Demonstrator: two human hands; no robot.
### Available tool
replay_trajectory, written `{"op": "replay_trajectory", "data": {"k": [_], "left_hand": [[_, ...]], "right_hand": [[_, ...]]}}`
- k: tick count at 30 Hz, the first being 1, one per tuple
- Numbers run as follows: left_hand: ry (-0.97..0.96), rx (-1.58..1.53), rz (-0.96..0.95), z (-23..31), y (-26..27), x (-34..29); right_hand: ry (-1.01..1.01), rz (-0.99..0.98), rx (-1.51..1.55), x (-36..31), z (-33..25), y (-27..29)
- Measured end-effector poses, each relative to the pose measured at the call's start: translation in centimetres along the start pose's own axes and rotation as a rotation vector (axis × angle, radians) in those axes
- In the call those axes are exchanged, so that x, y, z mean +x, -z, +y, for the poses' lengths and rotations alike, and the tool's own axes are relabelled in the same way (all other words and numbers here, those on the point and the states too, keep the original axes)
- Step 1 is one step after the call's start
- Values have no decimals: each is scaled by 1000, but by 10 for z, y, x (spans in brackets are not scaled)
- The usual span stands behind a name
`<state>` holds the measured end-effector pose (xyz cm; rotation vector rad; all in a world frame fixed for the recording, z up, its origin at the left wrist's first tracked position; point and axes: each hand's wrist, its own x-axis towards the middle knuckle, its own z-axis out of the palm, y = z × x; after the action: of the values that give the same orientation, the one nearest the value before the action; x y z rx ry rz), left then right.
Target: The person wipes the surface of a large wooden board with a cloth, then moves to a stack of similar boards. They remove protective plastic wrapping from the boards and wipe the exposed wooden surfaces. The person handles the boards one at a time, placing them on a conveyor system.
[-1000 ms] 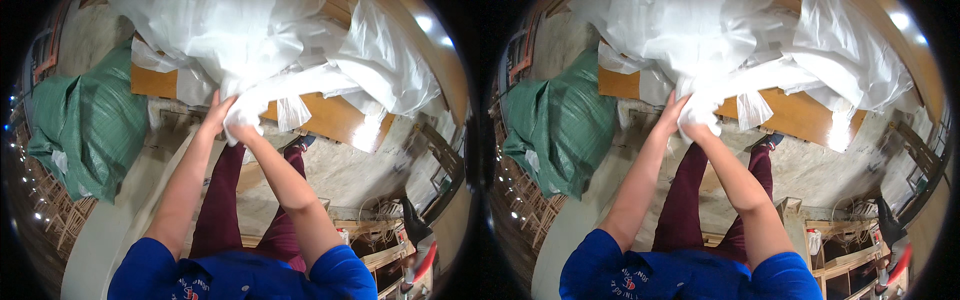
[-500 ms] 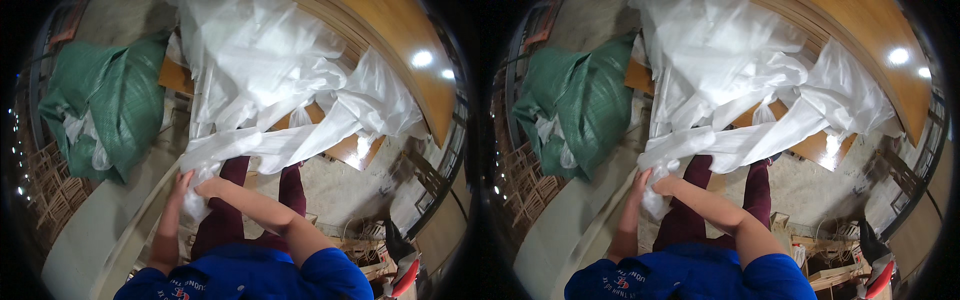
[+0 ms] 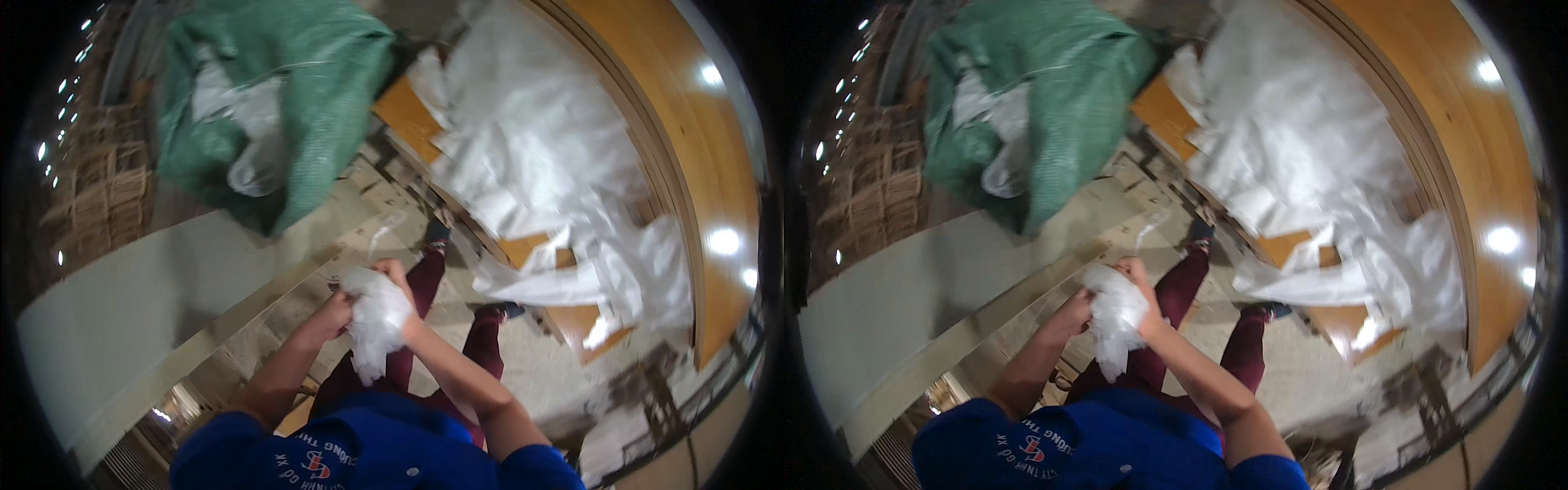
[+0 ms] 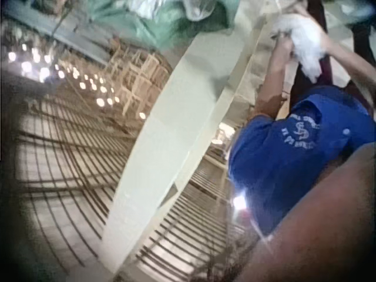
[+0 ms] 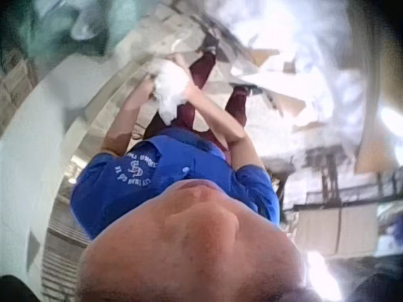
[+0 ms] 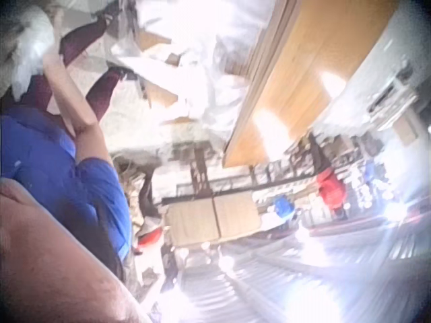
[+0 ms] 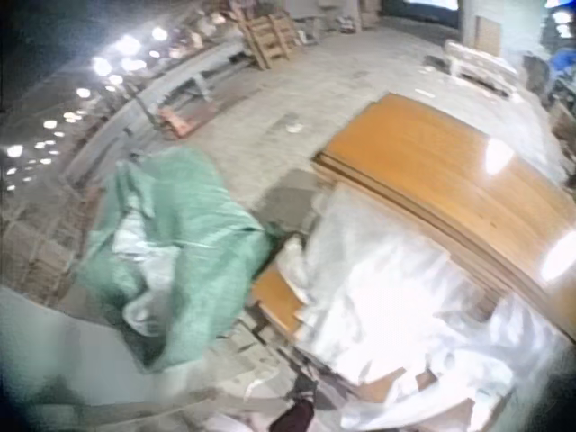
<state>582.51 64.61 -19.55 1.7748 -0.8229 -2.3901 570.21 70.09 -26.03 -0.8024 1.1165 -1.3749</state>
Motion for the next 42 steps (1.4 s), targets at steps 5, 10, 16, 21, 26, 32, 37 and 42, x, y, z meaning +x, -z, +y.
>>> {"op": "replay_trajectory", "data": {"k": [5,10,16,21,26,32,37,42], "left_hand": [[-1013,479,437,193,14,-7],[-1872,718,1561,320,75,44],[-141,1641,515,215,196,186],[-163,1687,331,253,161,222],[-606,1315,708,236,164,141],[-404,971,-26,187,81,76],[-603,892,728,224,122,114],[-250,1386,525,247,149,172]], "right_hand": [[-314,210,597,32,-36,77],[-416,679,84,21,20,155],[-592,141,152,85,11,102],[-554,185,-20,102,32,96],[-478,-95,196,189,-54,35],[-209,-79,528,230,-83,16],[216,5,70,202,-116,10],[265,-24,-222,180,-112,12]]}}
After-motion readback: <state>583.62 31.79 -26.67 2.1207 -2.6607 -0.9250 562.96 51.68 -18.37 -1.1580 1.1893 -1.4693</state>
